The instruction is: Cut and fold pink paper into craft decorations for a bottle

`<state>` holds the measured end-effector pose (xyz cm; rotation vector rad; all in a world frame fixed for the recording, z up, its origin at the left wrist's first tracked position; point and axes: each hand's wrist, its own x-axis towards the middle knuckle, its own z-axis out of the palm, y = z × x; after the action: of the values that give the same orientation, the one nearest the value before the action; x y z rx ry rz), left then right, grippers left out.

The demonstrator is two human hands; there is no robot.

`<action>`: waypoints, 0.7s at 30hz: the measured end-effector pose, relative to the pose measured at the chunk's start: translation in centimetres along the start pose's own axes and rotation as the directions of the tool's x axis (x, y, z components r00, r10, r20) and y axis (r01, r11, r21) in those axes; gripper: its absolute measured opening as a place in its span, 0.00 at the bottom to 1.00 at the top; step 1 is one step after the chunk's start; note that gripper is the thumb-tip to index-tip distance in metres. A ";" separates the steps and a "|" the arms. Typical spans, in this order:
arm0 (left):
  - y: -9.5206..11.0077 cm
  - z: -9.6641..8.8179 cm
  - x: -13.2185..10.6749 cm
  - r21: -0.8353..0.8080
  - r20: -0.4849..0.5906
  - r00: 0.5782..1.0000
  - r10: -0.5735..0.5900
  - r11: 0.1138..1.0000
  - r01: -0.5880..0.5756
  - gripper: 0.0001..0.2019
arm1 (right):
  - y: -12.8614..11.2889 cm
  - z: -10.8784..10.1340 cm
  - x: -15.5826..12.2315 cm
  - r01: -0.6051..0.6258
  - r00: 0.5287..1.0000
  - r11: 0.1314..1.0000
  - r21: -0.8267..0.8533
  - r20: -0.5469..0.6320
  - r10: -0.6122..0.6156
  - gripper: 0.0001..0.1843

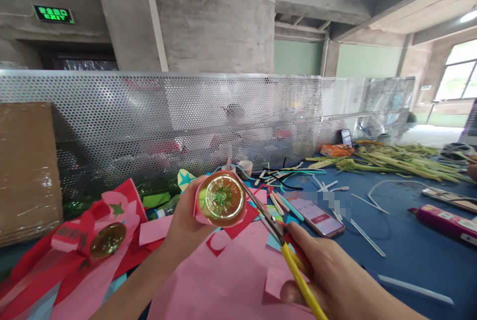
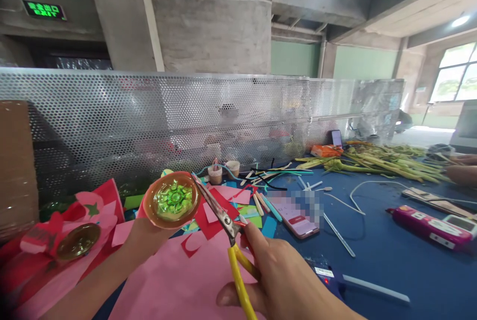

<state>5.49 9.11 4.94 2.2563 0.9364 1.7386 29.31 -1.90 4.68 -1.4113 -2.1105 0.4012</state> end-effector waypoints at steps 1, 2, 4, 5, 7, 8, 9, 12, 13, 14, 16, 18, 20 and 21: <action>0.0 -0.1 0.0 -0.017 0.046 0.999 -0.010 1.000 0.011 0.30 | 0.2 -0.1 0.0 0.000 1.000 1.000 -0.019 -0.002 0.000 0.32; 0.0 -0.2 0.1 -0.035 0.088 0.996 -0.023 0.999 0.027 0.30 | 0.5 -0.2 -0.1 -0.001 1.000 0.999 -0.039 -0.003 0.001 0.31; -0.1 -0.4 0.1 -0.059 0.138 0.989 -0.048 0.997 0.057 0.31 | 1.0 -0.4 -0.2 0.011 1.000 0.997 -0.082 -0.013 -0.012 0.29; -0.1 -0.4 0.0 -0.068 0.158 0.986 -0.060 0.995 0.072 0.31 | 1.2 -0.5 -0.3 0.017 1.000 0.994 -0.112 -0.024 -0.019 0.28; -0.1 -0.3 0.0 -0.088 0.200 0.975 -0.091 0.990 0.111 0.32 | 1.6 -0.8 -0.4 0.027 0.998 0.985 -0.172 -0.049 -0.035 0.27; 0.0 -0.3 -0.1 -0.097 0.214 0.971 -0.107 0.987 0.130 0.32 | 1.7 -0.9 -0.4 0.028 0.997 0.981 -0.193 -0.059 -0.040 0.26; 0.2 -0.2 -0.1 -0.106 0.234 0.965 -0.121 0.983 0.149 0.31 | 1.6 -1.0 -0.5 0.028 0.998 0.979 -0.200 -0.057 -0.040 0.26; 1.0 -0.1 0.0 -0.130 0.309 0.943 -0.123 0.977 0.170 0.30 | 1.1 -1.2 -0.6 0.051 0.998 0.988 -0.147 -0.021 -0.054 0.27; 1.3 -0.1 0.0 -0.136 0.332 0.936 -0.119 0.976 0.172 0.31 | 0.9 -1.3 -0.6 0.068 0.997 0.990 -0.120 -0.017 -0.071 0.29; 1.5 0.0 0.1 -0.142 0.350 0.929 -0.118 0.974 0.177 0.31 | 0.6 -1.4 -0.6 0.091 0.995 0.991 -0.095 -0.020 -0.093 0.32; 1.9 -0.1 0.2 -0.149 0.368 0.922 -0.119 0.971 0.185 0.32 | 0.0 -1.5 -0.5 0.124 0.991 0.990 -0.074 -0.040 -0.127 0.39; 2.0 -0.2 0.3 -0.142 0.388 0.915 -0.108 0.974 0.175 0.32 | -0.4 -1.7 -0.5 0.138 0.989 0.988 -0.071 -0.052 -0.141 0.43; 2.1 -0.3 0.4 -0.139 0.402 0.912 -0.081 0.979 0.148 0.34 | -0.6 -2.0 -0.6 0.153 0.986 0.986 -0.063 -0.052 -0.156 0.44; 2.1 -0.4 0.5 -0.142 0.406 0.911 -0.071 0.980 0.140 0.35 | -0.7 -2.1 -0.7 0.155 0.986 0.986 -0.057 -0.051 -0.158 0.44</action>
<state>6.02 7.62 6.44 2.2742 0.7731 1.1920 30.21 -2.91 6.50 -1.2591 -2.1822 0.2432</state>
